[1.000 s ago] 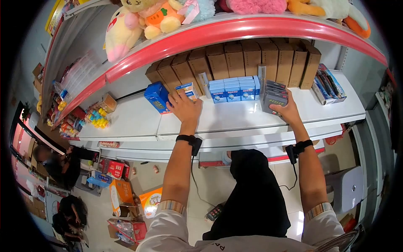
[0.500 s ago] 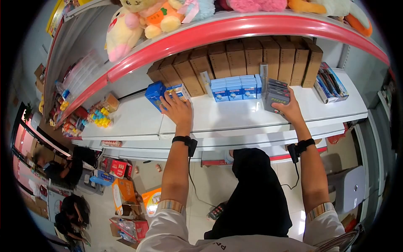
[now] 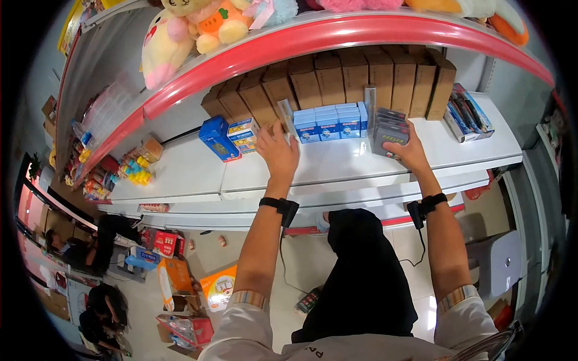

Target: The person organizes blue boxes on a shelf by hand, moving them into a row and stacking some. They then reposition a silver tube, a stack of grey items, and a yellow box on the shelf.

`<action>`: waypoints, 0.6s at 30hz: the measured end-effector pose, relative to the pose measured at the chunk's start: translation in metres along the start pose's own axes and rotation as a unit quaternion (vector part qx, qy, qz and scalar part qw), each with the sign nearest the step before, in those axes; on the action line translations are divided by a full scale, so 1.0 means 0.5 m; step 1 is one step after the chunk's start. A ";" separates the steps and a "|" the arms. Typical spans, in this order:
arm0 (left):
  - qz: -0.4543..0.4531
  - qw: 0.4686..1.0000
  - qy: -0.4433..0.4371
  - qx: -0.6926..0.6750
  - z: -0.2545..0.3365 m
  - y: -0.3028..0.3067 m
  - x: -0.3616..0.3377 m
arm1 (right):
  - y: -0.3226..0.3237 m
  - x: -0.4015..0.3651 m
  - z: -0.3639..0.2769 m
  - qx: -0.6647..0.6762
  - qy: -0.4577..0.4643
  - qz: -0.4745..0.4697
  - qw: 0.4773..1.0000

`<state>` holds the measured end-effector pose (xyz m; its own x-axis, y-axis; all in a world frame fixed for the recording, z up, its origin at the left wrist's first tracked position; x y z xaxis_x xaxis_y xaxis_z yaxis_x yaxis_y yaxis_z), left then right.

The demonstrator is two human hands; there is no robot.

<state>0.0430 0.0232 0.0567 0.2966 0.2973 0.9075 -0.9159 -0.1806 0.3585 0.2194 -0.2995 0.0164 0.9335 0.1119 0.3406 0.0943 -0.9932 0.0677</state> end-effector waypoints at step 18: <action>-0.162 0.986 0.034 -0.022 -0.017 -0.073 0.068 | 0.006 -0.013 -0.031 -0.039 -0.023 0.010 0.999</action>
<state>0.0843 0.0478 0.0729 0.5588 0.3944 0.7295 -0.7871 -0.0246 0.6163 0.2082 -0.3027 0.0287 0.9501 0.0889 0.2990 0.0503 -0.9896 0.1347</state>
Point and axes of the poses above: each hand's wrist, its own x-axis towards the middle knuckle, its own y-axis out of the back of the hand, z = x × y, the point moved 6 cm from there along x, towards the middle knuckle, and after that the axes turned 14 degrees about z, right-handed, at the moved point
